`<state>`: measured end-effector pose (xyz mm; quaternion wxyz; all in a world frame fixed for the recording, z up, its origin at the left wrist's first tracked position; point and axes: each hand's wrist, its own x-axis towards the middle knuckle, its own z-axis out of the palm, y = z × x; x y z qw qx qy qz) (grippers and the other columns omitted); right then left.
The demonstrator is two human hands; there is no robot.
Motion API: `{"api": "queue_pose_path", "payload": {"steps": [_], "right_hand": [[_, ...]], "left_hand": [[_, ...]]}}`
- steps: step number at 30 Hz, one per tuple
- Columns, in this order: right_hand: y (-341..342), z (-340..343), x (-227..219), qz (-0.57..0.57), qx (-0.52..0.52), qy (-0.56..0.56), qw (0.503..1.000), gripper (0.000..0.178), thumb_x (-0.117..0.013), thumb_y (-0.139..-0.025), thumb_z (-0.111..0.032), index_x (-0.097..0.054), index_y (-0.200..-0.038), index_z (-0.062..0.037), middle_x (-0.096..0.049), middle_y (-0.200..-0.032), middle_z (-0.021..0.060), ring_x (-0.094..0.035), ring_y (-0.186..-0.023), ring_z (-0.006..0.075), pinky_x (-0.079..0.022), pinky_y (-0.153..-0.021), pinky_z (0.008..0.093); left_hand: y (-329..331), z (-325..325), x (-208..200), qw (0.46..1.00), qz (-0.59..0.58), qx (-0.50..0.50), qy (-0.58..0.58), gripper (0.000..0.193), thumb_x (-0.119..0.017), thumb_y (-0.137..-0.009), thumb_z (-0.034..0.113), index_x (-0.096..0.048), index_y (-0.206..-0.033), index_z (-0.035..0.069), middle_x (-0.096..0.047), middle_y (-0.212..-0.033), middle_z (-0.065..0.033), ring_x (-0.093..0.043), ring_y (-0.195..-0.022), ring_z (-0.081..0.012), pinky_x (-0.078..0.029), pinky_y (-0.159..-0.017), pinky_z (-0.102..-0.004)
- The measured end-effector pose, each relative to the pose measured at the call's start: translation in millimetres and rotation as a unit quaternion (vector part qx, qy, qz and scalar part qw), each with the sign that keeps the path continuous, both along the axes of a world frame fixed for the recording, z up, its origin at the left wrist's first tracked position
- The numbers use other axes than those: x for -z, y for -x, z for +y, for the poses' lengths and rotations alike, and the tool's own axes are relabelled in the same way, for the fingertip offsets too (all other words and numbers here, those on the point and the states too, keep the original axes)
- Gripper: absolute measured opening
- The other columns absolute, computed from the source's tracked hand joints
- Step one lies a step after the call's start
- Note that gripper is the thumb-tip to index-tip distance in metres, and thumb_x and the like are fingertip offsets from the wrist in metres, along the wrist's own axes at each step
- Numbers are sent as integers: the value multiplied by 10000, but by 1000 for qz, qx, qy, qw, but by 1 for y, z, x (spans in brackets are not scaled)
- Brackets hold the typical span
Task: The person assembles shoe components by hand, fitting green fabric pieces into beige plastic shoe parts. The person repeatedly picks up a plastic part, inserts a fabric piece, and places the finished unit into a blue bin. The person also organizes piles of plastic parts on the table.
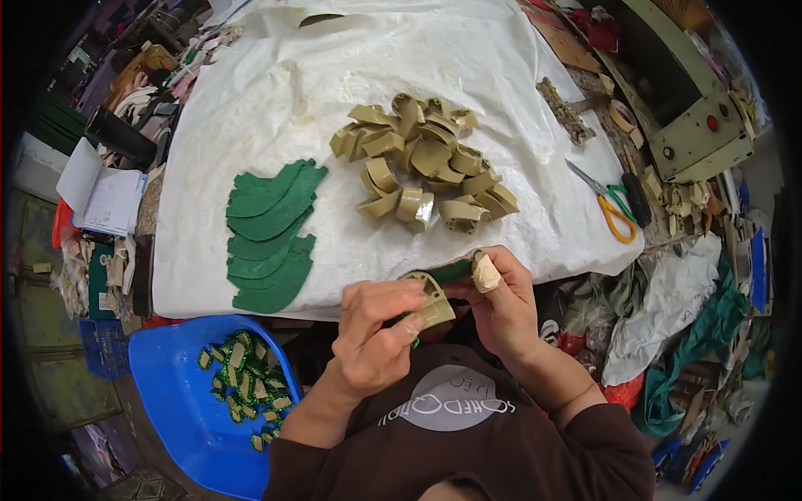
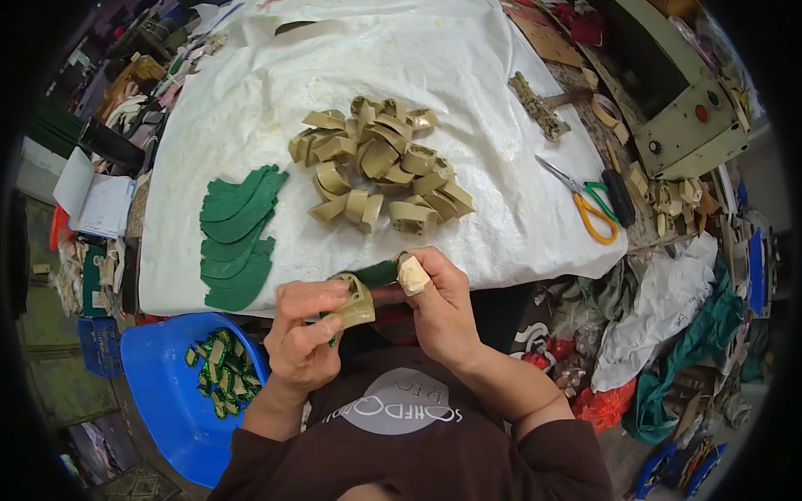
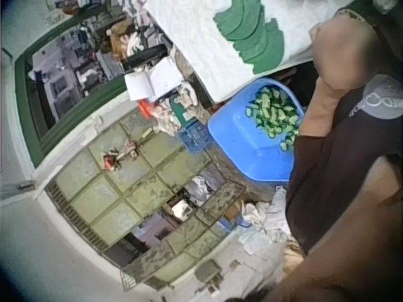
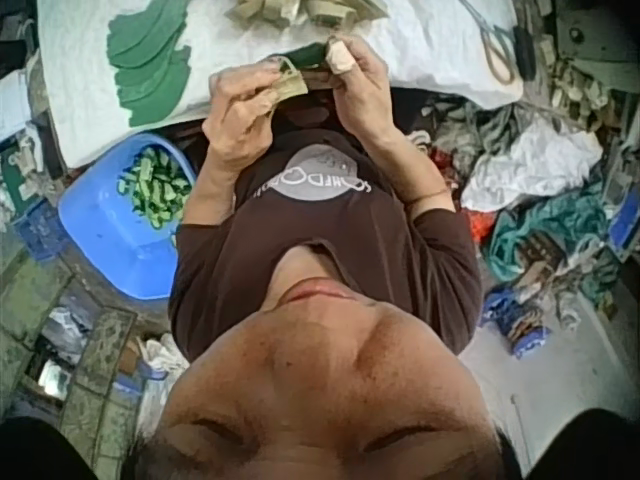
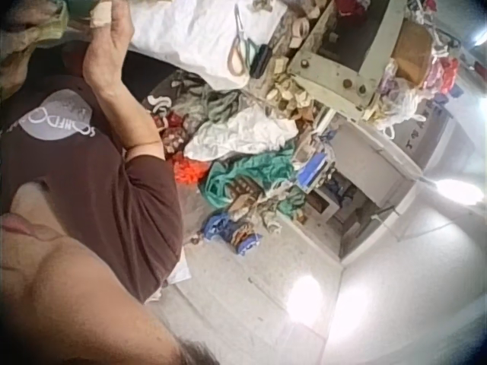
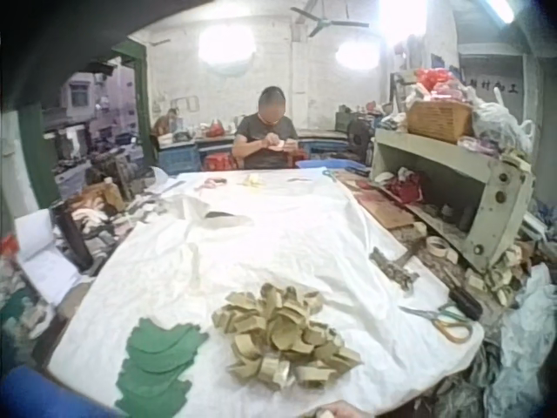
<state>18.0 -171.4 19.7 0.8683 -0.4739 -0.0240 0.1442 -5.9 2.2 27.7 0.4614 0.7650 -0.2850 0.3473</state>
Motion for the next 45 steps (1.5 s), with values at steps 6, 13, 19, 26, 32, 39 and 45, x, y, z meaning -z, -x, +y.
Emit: {"api": "queue_pose_path", "payload": {"steps": [6,13,19,26,32,39,45], "right_hand": [[7,3,-6,-72,-21,32,997,266,-460,-956,-160,-535,-1132,24,-610,-1087,154,-629,-956,208,-512,-823,318],[4,0,-6,-245,-13,196,950,287,-439,-919,-91,-563,-1150,26,-656,-1046,138,-650,-921,192,-506,-789,282],[-7,-1,-14,-295,-52,286,910,347,-426,-963,-273,-560,-1116,8,-632,-999,136,-645,-840,231,-510,-732,310],[-37,-17,-13,-88,-252,126,955,348,-616,-892,-195,-537,-1162,10,-590,-1076,100,-581,-992,174,-475,-864,322],[-38,-15,-11,-111,-265,149,946,491,-716,-798,-98,-483,-1219,4,-604,-1058,111,-603,-938,164,-499,-827,306],[-42,-1,-15,-262,-190,285,902,443,-585,-910,-191,-435,-1305,-56,-678,-925,85,-627,-878,149,-486,-769,266],[-90,-11,-68,-278,-124,238,922,402,-467,-922,-8,-385,-1312,40,-639,-1045,162,-641,-924,219,-546,-795,327]], "left_hand": [[-3,-7,-12,988,-4,-82,-127,154,-631,-673,-12,-548,-797,24,-590,-895,-119,-600,-746,-241,-357,-580,-316],[-1,-10,-17,982,35,-99,-154,148,-616,-667,-8,-530,-779,36,-554,-855,-111,-529,-652,-225,-343,-549,-326],[-6,-7,-18,982,68,-79,-159,276,-607,-594,-117,-516,-826,2,-551,-854,-152,-495,-671,-282,-347,-562,-373],[-4,-1,-11,989,127,69,12,282,-585,-639,-172,-496,-821,25,-609,-933,-154,-608,-829,-297,-479,-706,-354],[-2,0,-6,991,102,84,-22,261,-650,-636,-118,-524,-818,20,-602,-948,-135,-583,-808,-290,-454,-674,-359],[7,4,-1,966,211,46,140,216,-599,-784,-97,-536,-960,11,-606,-967,-152,-601,-837,-211,-482,-755,-305],[12,10,19,904,316,33,285,244,-604,-856,-21,-490,-1072,-26,-601,-1022,-119,-591,-940,-149,-477,-828,-276]]}}
